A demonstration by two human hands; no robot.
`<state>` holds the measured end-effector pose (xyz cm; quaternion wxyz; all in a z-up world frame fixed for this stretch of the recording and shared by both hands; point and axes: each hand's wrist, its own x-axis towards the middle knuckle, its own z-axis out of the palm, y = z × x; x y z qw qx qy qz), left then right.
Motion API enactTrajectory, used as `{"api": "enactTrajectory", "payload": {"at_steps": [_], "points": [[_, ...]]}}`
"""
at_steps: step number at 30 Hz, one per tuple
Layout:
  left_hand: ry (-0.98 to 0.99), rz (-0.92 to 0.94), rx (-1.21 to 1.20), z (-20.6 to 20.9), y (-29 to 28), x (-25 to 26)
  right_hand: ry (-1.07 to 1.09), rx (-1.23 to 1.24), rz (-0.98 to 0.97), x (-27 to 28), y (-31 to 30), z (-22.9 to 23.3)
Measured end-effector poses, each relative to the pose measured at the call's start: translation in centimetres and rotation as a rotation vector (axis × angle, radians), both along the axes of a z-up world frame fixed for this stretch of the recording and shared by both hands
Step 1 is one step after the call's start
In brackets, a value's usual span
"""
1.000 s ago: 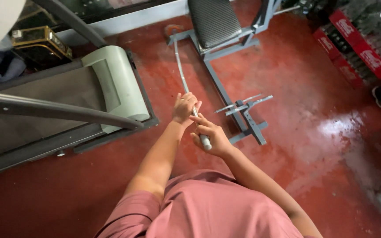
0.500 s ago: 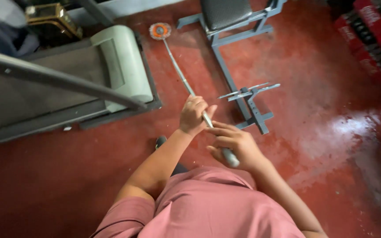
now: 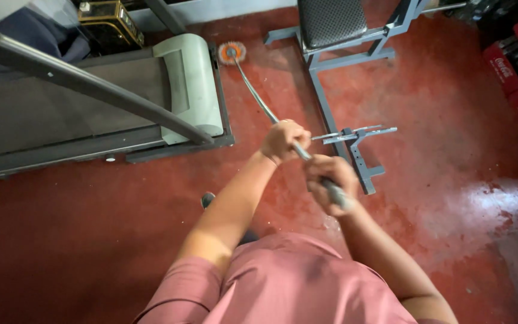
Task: Mopping the red floor in a gym environment around exercise equipment.
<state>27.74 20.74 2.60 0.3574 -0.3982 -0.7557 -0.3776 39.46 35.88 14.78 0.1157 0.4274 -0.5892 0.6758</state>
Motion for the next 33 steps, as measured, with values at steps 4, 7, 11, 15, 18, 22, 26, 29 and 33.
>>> {"api": "enactTrajectory", "payload": {"at_steps": [4, 7, 11, 15, 18, 22, 26, 29, 33], "points": [[-0.154, 0.008, -0.03, -2.0, 0.3, 1.2, 0.094, -0.106, -0.134, 3.1, -0.4, 0.5], [-0.224, -0.041, -0.043, 6.7, 2.4, 7.0, 0.013, 0.083, -0.293, 7.4, 2.4, 5.9], [-0.347, 0.044, 0.112, 10.0, 4.5, 8.8, -0.111, -0.074, -0.463, 9.3, 2.4, 8.1], [-0.213, 0.036, 0.105, 5.6, 3.1, 3.8, 0.066, -0.05, -0.358, 2.5, 4.1, 0.6], [-0.242, 0.044, 0.102, 1.7, 2.7, 3.2, 0.159, -0.101, -0.192, 2.5, 0.9, 2.6], [-0.254, 0.049, 0.115, 7.5, 3.2, 7.1, 0.183, 0.06, -0.301, 5.5, 1.4, 8.5], [-0.252, 0.046, 0.104, 6.3, 1.9, 6.1, 0.224, 0.037, -0.263, 4.3, 0.8, 6.2], [-0.196, 0.02, 0.075, 1.4, 0.7, 3.4, 0.26, -0.028, -0.188, 2.3, -0.6, 1.8], [-0.23, 0.007, 0.045, 1.6, 1.5, 5.2, 0.212, -0.021, -0.158, 4.4, -0.3, 4.2]]}}
